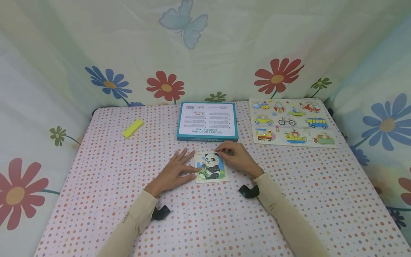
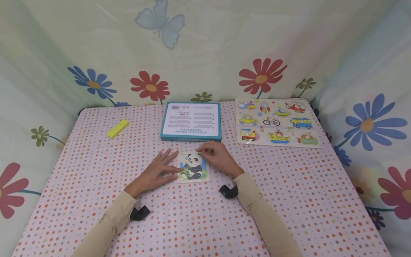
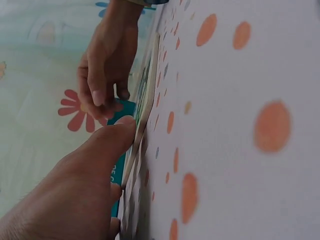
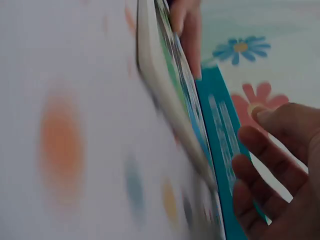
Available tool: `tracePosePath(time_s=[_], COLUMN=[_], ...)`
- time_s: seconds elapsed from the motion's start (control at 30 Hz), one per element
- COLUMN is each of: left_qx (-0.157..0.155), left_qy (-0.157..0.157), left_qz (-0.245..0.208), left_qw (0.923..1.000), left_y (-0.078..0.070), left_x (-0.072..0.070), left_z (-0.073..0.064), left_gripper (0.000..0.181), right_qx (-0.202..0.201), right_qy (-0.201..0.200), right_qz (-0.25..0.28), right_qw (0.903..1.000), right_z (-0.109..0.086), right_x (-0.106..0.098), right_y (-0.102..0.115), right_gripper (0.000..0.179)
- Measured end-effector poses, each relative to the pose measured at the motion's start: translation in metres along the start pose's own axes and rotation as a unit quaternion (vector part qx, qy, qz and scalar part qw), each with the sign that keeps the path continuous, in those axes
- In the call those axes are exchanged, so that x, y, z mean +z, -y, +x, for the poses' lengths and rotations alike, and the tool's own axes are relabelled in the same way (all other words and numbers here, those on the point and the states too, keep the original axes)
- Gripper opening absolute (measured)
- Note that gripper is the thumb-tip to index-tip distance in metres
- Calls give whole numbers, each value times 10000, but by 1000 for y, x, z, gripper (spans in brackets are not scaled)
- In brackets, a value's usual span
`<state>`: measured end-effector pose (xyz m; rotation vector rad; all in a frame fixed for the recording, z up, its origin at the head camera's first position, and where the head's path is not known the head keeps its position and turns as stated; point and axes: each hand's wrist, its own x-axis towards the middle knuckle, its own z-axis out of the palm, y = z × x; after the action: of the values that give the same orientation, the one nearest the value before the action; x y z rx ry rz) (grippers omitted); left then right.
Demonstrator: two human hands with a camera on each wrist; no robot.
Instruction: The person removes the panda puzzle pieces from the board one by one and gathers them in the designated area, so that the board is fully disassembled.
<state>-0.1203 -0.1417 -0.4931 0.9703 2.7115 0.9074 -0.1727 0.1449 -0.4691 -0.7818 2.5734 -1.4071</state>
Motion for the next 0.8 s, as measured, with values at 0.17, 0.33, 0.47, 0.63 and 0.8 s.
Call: tracePosePath(time_s=[0.17, 0.33, 0.47, 0.63, 0.8], left_qx=[-39, 26, 41, 56, 62], left_qy=[1, -38, -70, -94, -74], left_qz=[-95, -35, 13, -31, -18], left_qw=[9999, 10000, 10000, 9999, 10000], left_y=[3, 4, 3, 2, 3], left_x=[-1, 0, 0, 0, 0], left_z=[-2, -4, -5, -4, -3], left_gripper=[33, 33, 33, 32, 33], right_qx=[-470, -828, -951, -832, -727], right_qy=[364, 561, 594, 585, 582], right_qz=[-107, -513, -937, -1056, -928], right_qw=[9982, 9937, 9893, 9892, 9913], right_z=[15, 18, 18, 19, 19], right_x=[24, 35, 38, 39, 38], right_y=[-1, -7, -9, -9, -8], right_gripper=[15, 17, 20, 20, 22])
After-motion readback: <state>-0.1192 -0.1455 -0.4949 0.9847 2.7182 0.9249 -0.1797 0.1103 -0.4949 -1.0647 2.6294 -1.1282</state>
